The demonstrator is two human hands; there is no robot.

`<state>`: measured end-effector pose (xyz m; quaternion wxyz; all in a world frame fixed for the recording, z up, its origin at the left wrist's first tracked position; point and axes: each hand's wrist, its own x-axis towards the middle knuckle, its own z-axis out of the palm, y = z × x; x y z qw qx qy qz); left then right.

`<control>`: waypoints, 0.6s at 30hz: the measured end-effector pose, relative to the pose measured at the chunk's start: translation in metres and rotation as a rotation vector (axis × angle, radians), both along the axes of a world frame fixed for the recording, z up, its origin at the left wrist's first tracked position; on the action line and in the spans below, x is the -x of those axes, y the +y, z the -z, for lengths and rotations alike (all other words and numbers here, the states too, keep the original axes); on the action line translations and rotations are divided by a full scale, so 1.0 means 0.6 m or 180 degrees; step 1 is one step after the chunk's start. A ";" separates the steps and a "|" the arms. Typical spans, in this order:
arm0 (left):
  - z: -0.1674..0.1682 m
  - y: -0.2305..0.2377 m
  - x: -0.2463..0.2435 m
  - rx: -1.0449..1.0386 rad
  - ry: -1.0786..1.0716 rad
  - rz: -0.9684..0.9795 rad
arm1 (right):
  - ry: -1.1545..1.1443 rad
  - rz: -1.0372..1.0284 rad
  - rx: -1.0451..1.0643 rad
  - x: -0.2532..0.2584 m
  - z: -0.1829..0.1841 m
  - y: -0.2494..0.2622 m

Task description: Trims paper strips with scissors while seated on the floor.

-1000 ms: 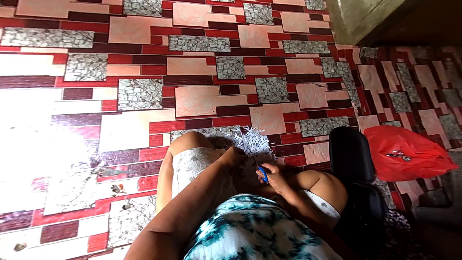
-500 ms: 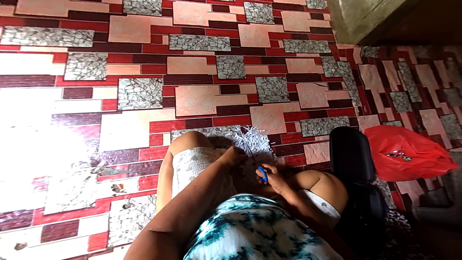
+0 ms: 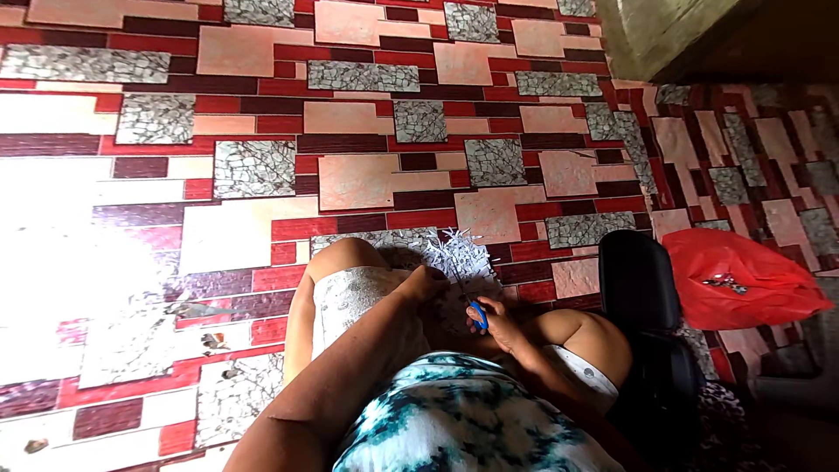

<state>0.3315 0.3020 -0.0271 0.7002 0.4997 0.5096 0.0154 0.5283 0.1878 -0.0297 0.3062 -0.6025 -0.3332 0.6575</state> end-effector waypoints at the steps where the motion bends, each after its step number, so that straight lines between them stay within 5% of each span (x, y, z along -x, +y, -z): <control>1: 0.000 0.000 0.000 0.0002 -0.0005 -0.0015 | 0.0011 -0.0043 0.0027 0.000 0.000 -0.001; 18: 0.002 -0.001 0.000 -0.0037 -0.0062 0.0069 | -0.0152 -0.0035 -0.0147 0.004 -0.003 0.001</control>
